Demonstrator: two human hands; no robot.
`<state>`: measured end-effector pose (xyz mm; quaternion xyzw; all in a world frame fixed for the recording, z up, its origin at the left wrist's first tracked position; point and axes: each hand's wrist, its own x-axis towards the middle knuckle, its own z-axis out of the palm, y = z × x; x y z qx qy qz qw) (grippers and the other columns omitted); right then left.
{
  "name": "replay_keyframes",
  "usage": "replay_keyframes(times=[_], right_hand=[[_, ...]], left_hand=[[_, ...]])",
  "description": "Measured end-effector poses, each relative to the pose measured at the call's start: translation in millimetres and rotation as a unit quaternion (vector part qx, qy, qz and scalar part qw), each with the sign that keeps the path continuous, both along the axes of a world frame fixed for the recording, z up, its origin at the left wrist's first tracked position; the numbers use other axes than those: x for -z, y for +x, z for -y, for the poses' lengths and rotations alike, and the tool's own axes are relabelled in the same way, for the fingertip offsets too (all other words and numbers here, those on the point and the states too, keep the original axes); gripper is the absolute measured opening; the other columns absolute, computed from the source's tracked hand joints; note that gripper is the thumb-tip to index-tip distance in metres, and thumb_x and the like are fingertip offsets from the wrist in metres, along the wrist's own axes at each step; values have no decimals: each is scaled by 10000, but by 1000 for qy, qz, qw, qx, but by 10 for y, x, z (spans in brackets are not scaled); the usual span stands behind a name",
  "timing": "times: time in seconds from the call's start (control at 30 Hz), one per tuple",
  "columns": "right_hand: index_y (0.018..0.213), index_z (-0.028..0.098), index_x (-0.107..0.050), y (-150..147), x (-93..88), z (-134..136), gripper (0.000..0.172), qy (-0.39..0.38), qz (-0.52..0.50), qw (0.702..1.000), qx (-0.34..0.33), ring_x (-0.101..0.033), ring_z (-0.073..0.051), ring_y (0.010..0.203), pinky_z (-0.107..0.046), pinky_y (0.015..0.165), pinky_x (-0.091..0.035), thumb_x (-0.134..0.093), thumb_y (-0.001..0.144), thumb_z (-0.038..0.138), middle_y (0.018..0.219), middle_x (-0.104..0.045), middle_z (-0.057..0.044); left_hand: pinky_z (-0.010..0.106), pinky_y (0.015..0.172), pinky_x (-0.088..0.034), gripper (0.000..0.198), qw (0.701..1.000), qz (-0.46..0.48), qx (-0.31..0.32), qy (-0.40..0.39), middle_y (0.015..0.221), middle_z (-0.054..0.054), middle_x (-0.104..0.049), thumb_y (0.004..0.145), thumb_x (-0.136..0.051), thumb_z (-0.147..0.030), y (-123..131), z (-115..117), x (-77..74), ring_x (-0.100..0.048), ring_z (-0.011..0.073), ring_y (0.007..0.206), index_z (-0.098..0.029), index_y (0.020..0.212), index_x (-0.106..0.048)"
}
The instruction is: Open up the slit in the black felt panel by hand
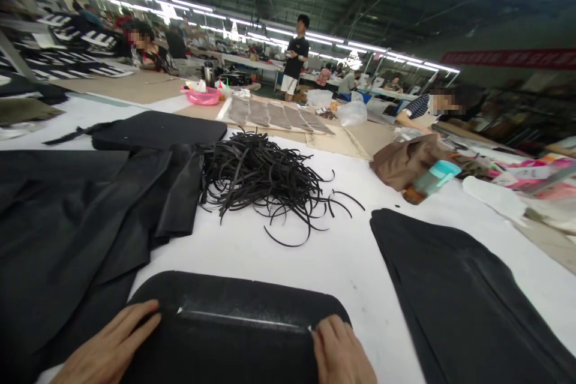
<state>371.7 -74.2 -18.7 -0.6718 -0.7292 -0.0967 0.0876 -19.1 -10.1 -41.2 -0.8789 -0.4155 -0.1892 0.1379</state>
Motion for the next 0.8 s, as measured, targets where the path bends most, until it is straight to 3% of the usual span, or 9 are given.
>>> replay_keyframes(times=[0.07, 0.13, 0.2, 0.3, 0.47, 0.57, 0.63, 0.8], right_hand=[[777, 242, -548, -129, -204, -294, 178, 3, -21, 1000, 19, -546, -150, 707, -273, 661, -409, -418, 897, 223, 781, -581, -7], [873, 222, -569, -257, -301, -659, 162, 17, -14, 1000, -10, -545, -169, 794, -301, 727, -394, -422, 880, 155, 902, -598, -33], [962, 200, -571, -351, -277, -1017, 208, 28, 2, 999, -37, -529, -191, 918, -310, 777, -377, -441, 845, 87, 1020, -593, -61], [856, 180, -584, -444, -142, -1357, 200, 31, 10, 999, -41, -520, -200, 859, -319, 751, -362, -438, 829, 45, 897, -600, -71], [778, 204, -551, -713, -56, -1257, 145, 9, -6, 994, -110, -483, -165, 754, -287, 729, -345, -487, 836, 88, 775, -562, -5], [780, 200, -537, -912, -48, -1087, 132, 12, -32, 984, -175, -461, -157, 716, -291, 760, -336, -477, 843, 101, 736, -543, 8], [747, 193, -535, -967, -31, -1044, 162, 21, -46, 981, -186, -449, -160, 692, -301, 759, -332, -455, 847, 93, 697, -531, 3], [764, 203, -592, -699, -81, -1113, 193, 9, -91, 988, -127, -482, -154, 701, -285, 744, -338, -451, 865, 117, 687, -556, 3]], left_hand=[[197, 869, -457, 514, 999, 15, 8, -29, 1089, -1, -628, 711, -334, 35, 167, -107, -183, -572, 136, 992, -252, 1024, -623], [239, 894, -457, 500, 996, 32, 22, -85, 1084, 3, -630, 731, -324, 28, 454, -215, -411, -577, 141, 984, -254, 1020, -619], [270, 919, -452, 474, 980, 25, 48, -193, 1118, 4, -613, 747, -359, 12, 774, -322, -619, -571, 140, 1007, -264, 1053, -594], [286, 889, -470, 378, 947, 27, 74, -310, 1145, 16, -596, 811, -357, -36, 1131, -494, -789, -576, 148, 1006, -244, 1024, -589], [292, 909, -440, 446, 928, 108, 96, -344, 1369, 54, -405, 825, -343, -76, 1282, -751, -669, -533, 159, 1087, -238, 1227, -446], [272, 798, -455, 300, 920, 93, 65, -374, 1034, 53, -626, 830, -370, -125, 1267, -799, -550, -594, 164, 900, -195, 1029, -584], [257, 712, -439, 281, 918, 84, 27, -387, 771, 31, -642, 856, -349, -165, 1227, -795, -507, -595, 161, 751, -182, 799, -624], [232, 656, -376, 300, 918, 138, -19, -372, 689, 5, -617, 866, -358, -229, 989, -782, -544, -564, 140, 671, -190, 711, -612]])
